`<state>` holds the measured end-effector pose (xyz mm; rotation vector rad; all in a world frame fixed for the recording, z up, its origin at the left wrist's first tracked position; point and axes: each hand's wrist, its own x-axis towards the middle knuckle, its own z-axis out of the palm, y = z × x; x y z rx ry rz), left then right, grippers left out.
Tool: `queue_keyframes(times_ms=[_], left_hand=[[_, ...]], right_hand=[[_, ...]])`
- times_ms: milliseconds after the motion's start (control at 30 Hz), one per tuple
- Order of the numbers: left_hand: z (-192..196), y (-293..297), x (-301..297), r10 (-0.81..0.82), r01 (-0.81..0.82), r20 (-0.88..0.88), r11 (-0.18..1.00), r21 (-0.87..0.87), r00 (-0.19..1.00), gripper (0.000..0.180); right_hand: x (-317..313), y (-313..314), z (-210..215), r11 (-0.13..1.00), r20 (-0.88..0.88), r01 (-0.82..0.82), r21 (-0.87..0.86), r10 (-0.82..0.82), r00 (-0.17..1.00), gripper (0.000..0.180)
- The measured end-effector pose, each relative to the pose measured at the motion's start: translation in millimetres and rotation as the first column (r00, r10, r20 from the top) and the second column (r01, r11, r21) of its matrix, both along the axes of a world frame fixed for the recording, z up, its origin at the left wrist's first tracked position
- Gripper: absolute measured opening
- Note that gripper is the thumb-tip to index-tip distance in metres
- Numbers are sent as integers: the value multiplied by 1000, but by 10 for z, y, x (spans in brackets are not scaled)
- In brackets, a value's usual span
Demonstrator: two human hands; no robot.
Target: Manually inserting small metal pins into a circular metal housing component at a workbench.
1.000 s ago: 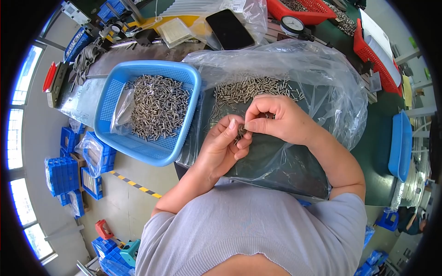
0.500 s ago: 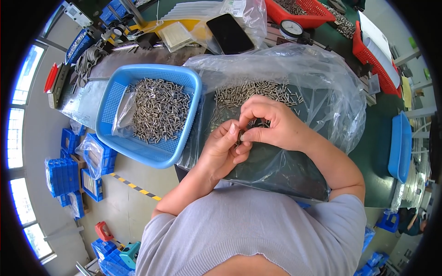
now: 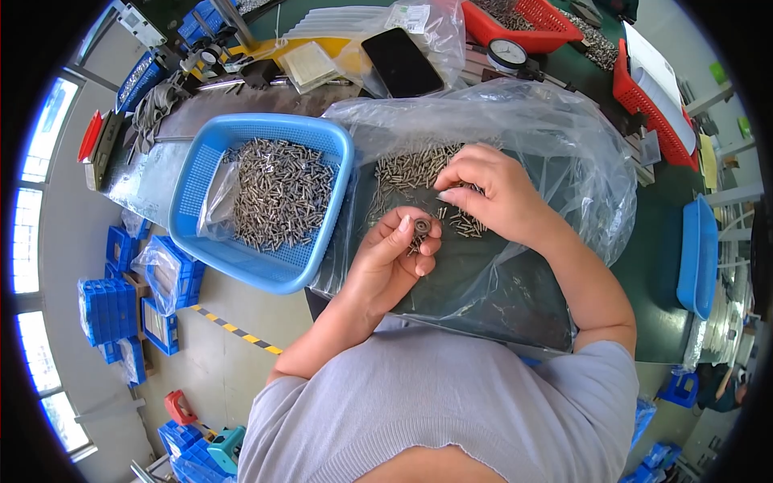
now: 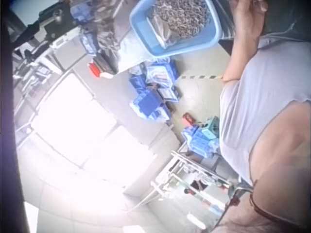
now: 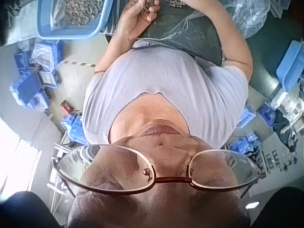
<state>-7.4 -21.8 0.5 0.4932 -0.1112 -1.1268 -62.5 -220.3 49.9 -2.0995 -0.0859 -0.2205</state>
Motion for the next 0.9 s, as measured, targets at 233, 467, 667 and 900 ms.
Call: queue_keyframes(times_ms=[233,467,667,900], left_hand=[[10,-3,-2,-17,17,13,1000,-16,1000,21],[-1,12,13,-34,34,8,999,-17,999,20],[27,12,1,-38,37,22,998,54,999,22],[18,16,4,-62,60,32,995,76,998,22]], right_hand=[[40,-39,-206,873,118,49,-486,10,993,15],[13,8,-45,975,16,17,-222,-13,1000,8],[-72,121,145,965,-231,-70,254,131,964,10],[-78,150,121,984,-162,-115,137,137,977,12]])
